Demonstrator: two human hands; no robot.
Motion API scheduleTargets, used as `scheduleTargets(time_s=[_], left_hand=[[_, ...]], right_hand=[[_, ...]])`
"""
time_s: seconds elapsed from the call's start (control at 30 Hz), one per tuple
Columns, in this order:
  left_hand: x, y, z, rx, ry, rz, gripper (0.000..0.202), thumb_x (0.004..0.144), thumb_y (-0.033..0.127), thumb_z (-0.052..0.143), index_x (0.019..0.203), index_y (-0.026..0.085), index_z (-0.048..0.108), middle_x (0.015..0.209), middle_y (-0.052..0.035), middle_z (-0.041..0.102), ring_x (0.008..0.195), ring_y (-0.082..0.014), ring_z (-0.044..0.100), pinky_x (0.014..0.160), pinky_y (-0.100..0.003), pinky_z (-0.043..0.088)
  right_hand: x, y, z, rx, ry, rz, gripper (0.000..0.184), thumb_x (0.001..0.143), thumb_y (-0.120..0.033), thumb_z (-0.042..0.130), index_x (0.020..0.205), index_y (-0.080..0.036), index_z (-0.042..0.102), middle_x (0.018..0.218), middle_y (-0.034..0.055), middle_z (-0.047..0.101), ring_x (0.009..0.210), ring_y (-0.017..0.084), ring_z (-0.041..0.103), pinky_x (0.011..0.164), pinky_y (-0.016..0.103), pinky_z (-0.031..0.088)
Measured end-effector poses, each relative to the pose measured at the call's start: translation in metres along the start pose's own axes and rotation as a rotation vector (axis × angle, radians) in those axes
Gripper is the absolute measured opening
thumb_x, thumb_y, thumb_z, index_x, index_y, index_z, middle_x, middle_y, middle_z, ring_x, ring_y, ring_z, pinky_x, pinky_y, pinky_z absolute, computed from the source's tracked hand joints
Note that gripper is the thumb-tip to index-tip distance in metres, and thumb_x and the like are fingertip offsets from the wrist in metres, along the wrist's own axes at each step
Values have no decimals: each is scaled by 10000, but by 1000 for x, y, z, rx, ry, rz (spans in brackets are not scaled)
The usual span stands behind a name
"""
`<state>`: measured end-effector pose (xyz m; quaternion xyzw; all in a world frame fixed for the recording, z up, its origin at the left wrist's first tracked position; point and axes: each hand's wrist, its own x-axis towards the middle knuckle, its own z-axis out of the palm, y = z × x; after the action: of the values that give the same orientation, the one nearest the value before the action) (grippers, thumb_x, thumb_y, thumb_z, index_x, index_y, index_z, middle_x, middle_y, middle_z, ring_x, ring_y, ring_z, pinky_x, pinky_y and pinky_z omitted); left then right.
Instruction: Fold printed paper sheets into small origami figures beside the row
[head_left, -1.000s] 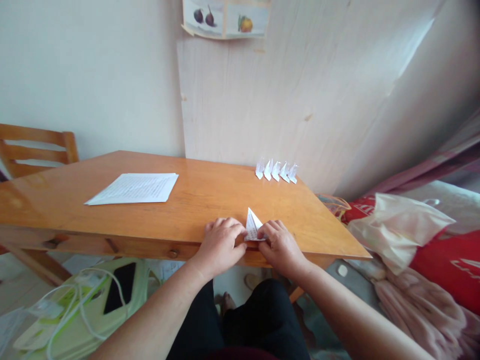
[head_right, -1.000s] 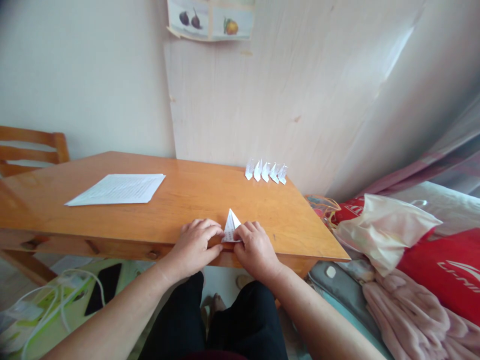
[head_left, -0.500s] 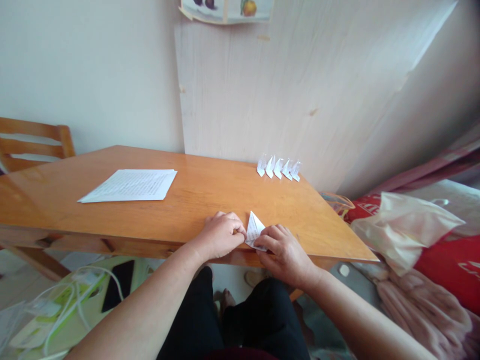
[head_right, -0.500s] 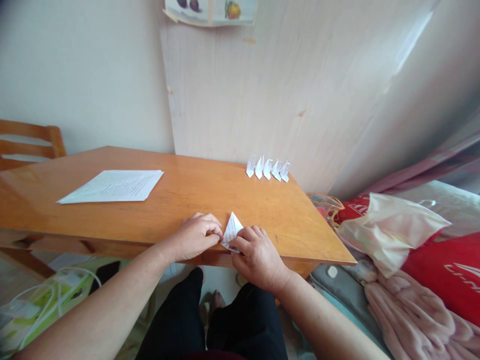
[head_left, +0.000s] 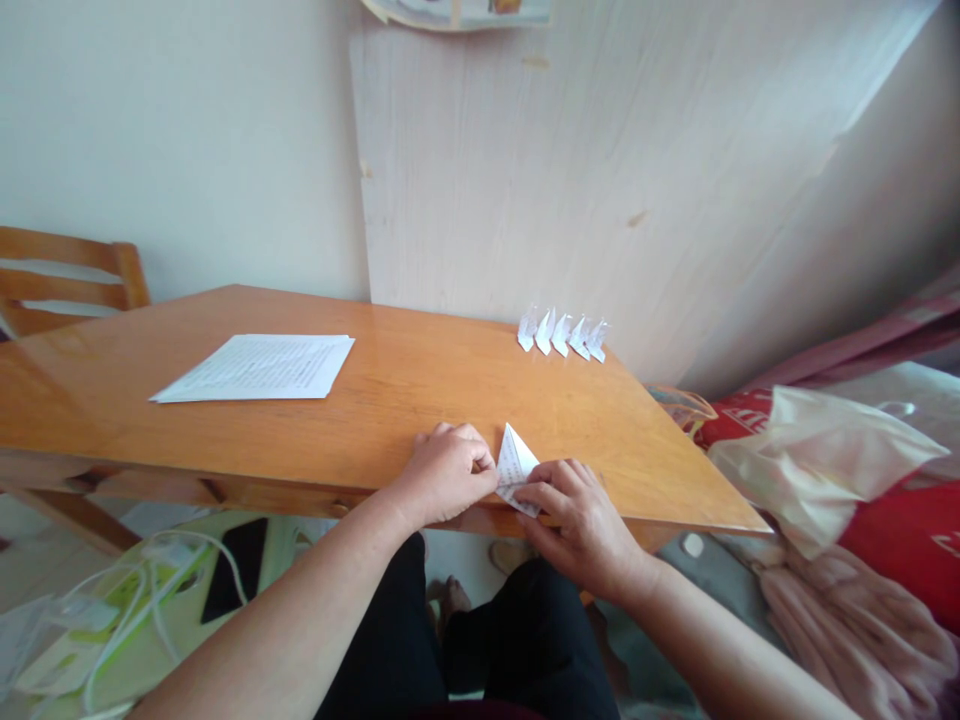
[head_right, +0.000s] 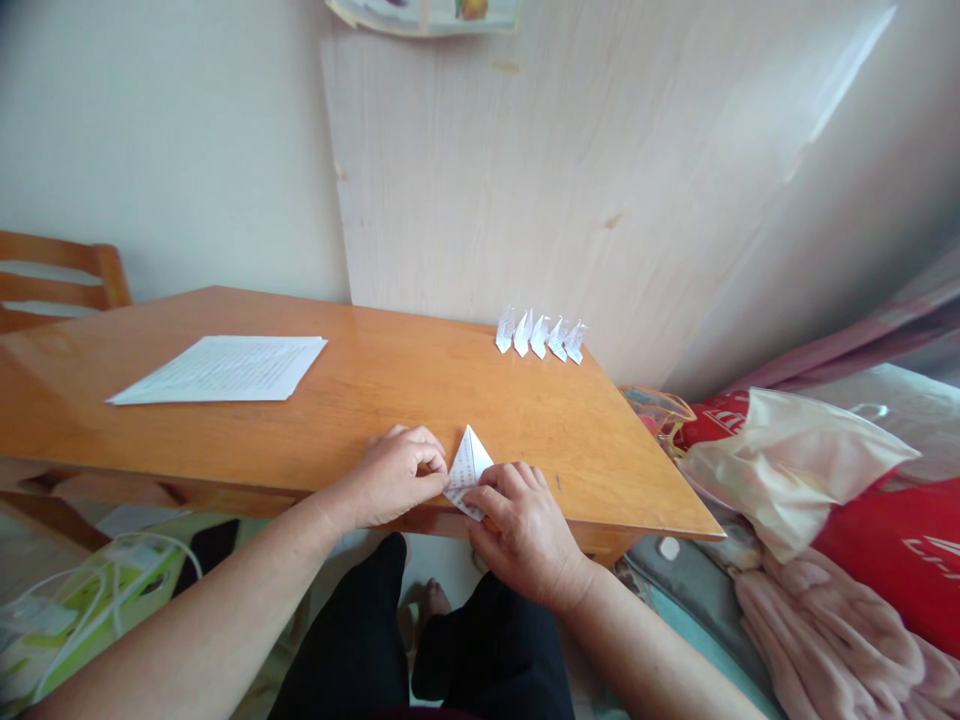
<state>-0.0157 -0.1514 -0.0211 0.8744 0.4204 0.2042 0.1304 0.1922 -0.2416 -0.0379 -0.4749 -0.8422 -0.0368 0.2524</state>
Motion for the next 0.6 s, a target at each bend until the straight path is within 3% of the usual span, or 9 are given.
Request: scheduleTargets(time_s=[0.13,0.33,0.5,0.6], left_hand=[[1,2,1,14,11,-17,148,797,327,624,695,255,703,909,0,689,898,-224,561,737,-350,333],[0,5,2,19,6,-19,125,793,330,651,704,259,702,903,-1,671,916,-231,557,752,-359,332],[0,5,2,20,5,-29,116,774,343,679,693,263,699,901,-4,664,925,-239,549,792,-366,346],[0,4,3,18,2,-22,107,776,337,685,702,260,696,902,-5,664,926,-242,549,804,-370,356]], right_hand=[[-6,2,2,-8,-2,11,239,907,-248,626,1143,-259,660,1102,80,618,965,255,544,839,423,429],[-5,1,1,-14,1,124,380,880,-273,656,1246,-188,599,1071,110,611,962,267,541,838,425,450],[1,1,-3,-31,-43,124,199,907,-308,643,1082,-222,683,975,84,605,889,240,537,796,397,442],[1,4,-4,-51,-51,90,193,921,-322,633,1073,-224,700,967,86,602,884,237,536,787,395,436]])
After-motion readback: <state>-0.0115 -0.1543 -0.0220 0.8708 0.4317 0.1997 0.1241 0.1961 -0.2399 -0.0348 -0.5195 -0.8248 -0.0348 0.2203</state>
